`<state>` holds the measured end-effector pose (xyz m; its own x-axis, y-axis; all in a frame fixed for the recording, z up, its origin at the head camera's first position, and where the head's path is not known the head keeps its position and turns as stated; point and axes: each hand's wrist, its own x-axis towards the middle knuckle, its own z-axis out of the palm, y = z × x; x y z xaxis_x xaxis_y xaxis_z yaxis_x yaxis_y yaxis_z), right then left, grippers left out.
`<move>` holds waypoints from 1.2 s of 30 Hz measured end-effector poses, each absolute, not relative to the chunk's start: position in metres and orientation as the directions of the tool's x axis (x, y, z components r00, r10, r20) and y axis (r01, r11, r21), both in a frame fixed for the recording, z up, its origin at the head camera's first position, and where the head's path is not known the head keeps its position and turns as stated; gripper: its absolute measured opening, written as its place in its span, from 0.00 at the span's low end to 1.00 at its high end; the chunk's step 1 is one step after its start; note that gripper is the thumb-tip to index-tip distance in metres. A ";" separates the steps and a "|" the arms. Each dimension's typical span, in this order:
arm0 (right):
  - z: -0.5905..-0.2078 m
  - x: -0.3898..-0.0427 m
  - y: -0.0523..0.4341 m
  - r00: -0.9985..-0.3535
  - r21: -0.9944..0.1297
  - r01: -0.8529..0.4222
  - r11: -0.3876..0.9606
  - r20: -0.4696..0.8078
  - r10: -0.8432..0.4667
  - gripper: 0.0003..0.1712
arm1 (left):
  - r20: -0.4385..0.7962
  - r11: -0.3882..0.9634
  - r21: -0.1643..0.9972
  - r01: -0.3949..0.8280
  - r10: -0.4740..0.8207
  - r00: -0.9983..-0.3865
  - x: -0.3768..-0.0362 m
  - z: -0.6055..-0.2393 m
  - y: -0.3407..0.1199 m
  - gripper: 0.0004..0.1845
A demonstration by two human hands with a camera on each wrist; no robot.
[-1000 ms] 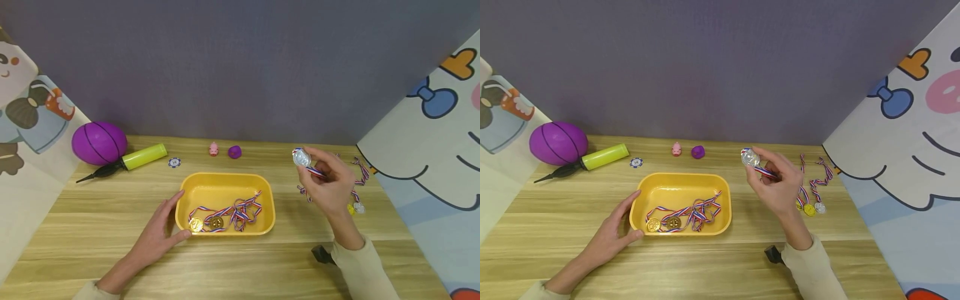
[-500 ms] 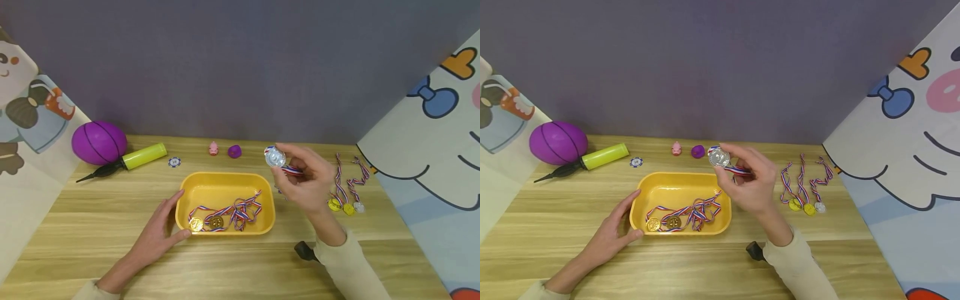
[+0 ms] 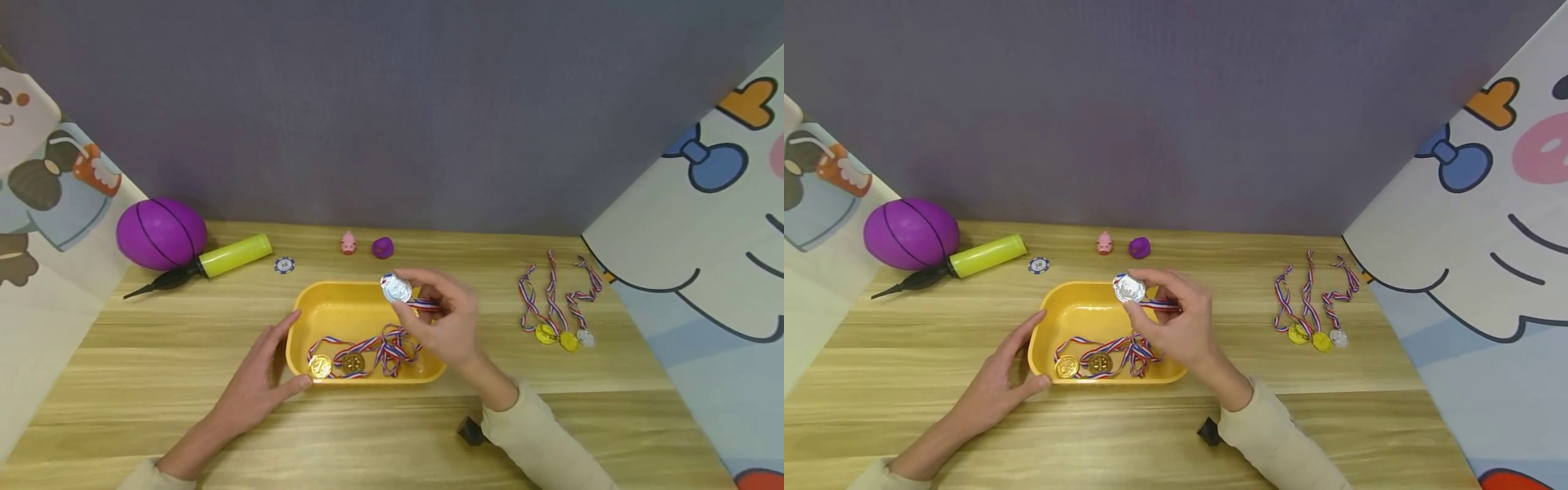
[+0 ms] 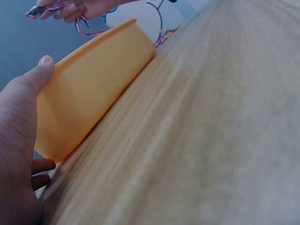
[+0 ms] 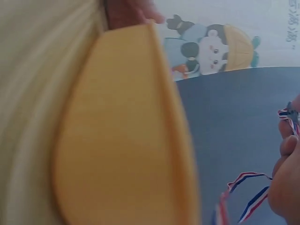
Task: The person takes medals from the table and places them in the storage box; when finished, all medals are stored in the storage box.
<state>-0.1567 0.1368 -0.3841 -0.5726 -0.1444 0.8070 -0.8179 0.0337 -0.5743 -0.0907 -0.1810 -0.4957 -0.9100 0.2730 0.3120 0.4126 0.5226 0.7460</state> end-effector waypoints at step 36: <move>-0.356 -0.179 0.135 -0.521 -0.530 -0.848 -0.026 0.841 -0.145 0.21 | 0.308 0.529 0.744 0.407 0.269 -0.912 -0.090 -0.496 -0.181 0.60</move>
